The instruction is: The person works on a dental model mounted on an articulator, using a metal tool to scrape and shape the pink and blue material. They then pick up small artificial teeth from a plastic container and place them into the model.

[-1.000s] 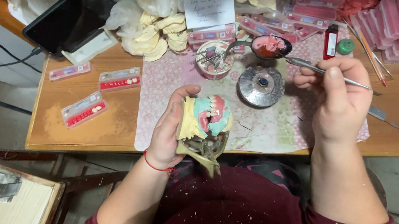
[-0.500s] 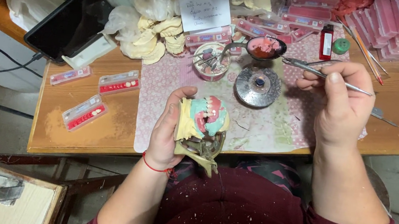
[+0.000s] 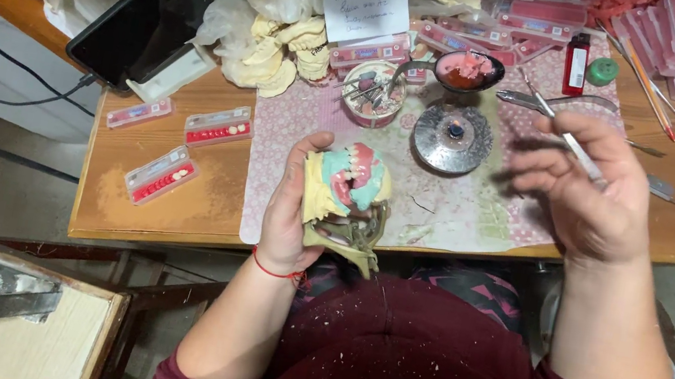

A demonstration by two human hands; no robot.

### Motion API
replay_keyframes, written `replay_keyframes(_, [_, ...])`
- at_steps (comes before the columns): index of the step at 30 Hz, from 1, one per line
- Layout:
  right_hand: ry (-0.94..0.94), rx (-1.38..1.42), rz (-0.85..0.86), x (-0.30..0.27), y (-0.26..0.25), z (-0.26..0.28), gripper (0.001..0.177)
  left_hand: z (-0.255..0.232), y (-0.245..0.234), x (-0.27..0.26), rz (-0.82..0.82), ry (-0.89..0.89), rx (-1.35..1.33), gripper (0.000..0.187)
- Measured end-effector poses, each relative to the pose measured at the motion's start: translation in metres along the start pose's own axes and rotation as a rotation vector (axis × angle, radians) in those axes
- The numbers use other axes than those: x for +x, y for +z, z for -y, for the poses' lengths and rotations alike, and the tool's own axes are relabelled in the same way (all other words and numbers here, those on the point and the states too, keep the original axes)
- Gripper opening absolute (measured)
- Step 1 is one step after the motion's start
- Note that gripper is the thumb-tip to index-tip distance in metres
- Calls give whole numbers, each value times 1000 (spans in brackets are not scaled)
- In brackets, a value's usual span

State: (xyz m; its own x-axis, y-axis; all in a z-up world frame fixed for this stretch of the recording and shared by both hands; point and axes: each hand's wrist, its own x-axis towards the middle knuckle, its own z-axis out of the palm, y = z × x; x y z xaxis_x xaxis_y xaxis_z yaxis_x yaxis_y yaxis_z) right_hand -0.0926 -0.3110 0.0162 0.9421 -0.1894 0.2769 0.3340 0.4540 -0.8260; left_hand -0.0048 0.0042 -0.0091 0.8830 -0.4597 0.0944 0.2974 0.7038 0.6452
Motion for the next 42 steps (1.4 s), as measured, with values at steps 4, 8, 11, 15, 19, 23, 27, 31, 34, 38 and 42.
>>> replay_keyframes(4, [174, -284, 42, -8, -25, 0, 76, 1, -3, 0, -3, 10, -30, 53])
replay_keyframes(8, [72, -1016, -241, -7, -27, -3, 14, 0, -2, -2, -2, 29, -94, 50])
replay_keyframes(11, [-29, -1417, -133, -6, -28, -3, 14, -1, -7, -4, -5, 15, -163, 51])
replay_keyframes(15, [-181, -1518, 9, -6, -36, -8, 16, -6, -16, -9, -72, 81, -249, 56])
replay_keyframes(19, [-505, -1482, 41, -19, 0, -3, 5, -27, -52, -19, -114, 50, -296, 88])
replay_keyframes(23, [-426, -1439, 404, -32, 59, -26, 36, -62, -59, -35, -281, 260, -192, 73])
replay_keyframes(27, [-209, -1774, 605, -35, 113, -71, 105, -100, -68, -65, -263, 451, -61, 72])
replay_keyframes(31, [-3, -1931, 533, -21, 175, -106, 125, -130, -59, -96, -380, 554, 7, 79])
replay_keyframes(34, [51, -1880, 560, -3, 230, -125, 130, -145, -57, -120, -388, 570, 38, 81])
replay_keyframes(38, [-154, -1182, 1341, -22, 274, -166, 80, -156, -62, -141, -274, 578, 50, 78])
replay_keyframes(42, [-477, -994, 1271, -41, 269, -172, 6, -159, -64, -145, -213, 631, 90, 81])
